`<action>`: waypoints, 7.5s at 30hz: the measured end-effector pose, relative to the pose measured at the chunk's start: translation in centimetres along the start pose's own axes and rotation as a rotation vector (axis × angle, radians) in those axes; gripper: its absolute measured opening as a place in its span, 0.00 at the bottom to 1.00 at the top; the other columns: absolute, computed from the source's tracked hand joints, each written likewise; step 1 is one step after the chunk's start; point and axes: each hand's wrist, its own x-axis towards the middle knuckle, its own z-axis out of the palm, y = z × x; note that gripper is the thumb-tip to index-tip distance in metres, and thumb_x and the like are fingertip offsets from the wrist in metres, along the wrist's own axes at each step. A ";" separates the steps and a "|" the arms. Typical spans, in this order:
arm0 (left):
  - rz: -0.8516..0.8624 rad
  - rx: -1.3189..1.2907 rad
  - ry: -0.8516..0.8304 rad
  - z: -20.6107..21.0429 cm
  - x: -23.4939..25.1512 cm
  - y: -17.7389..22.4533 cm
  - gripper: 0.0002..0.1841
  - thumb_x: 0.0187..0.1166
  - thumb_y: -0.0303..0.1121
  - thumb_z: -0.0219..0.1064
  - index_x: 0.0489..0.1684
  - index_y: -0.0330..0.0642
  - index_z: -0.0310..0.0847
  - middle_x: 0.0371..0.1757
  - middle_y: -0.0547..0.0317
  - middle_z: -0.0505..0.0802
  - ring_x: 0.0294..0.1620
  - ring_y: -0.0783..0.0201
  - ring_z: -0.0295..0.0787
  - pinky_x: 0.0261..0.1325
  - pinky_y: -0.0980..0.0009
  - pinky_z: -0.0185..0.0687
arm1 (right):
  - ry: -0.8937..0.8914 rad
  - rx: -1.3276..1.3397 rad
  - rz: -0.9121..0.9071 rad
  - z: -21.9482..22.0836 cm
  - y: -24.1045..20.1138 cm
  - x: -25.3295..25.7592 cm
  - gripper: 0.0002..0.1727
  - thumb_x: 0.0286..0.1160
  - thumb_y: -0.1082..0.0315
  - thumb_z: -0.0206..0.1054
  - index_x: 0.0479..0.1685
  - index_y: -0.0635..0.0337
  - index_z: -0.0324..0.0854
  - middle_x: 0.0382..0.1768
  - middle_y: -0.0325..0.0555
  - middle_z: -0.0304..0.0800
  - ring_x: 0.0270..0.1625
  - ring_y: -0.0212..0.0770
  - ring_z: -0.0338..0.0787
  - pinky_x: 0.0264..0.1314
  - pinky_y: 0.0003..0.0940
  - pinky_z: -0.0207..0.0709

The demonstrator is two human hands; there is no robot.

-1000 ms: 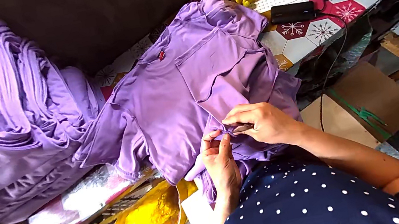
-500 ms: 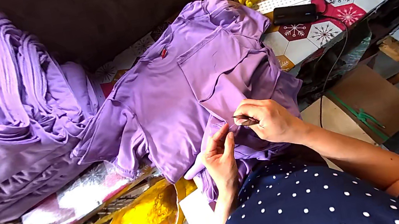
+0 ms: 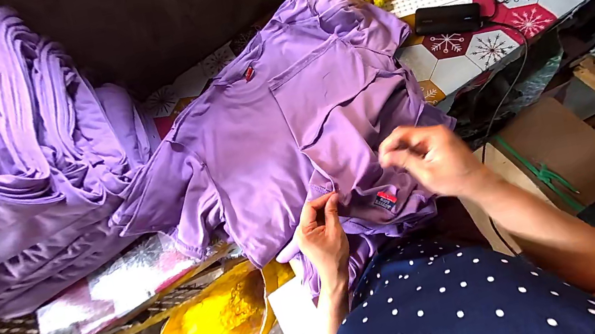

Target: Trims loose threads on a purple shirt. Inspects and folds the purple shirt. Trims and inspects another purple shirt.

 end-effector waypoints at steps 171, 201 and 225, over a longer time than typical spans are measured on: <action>-0.509 -0.285 -0.711 9.7 6.3 1.7 0.06 0.82 0.24 0.56 0.39 0.46 0.77 0.24 0.68 0.85 0.28 0.75 0.82 0.36 0.74 0.80 | 0.276 0.441 0.640 -5.0 7.4 -1.8 0.13 0.90 0.67 0.56 0.37 0.61 0.82 0.29 0.36 0.87 0.37 0.26 0.88 0.48 0.27 0.84; 0.078 -0.133 -0.494 10.8 3.4 1.0 0.04 0.73 0.21 0.71 0.37 0.34 0.93 0.38 0.62 0.96 0.41 0.81 0.91 0.52 0.82 0.87 | 0.229 0.186 0.132 -1.5 4.8 -1.6 0.05 0.74 0.74 0.66 0.33 0.64 0.86 0.28 0.33 0.85 0.29 0.16 0.79 0.35 0.12 0.74; 0.411 0.147 -0.476 10.9 5.8 0.6 0.06 0.84 0.26 0.63 0.42 0.33 0.86 0.34 0.54 0.93 0.36 0.71 0.90 0.45 0.76 0.84 | -0.227 -0.387 0.027 -7.4 7.2 0.4 0.23 0.82 0.48 0.61 0.36 0.58 0.91 0.25 0.42 0.89 0.30 0.39 0.88 0.32 0.44 0.80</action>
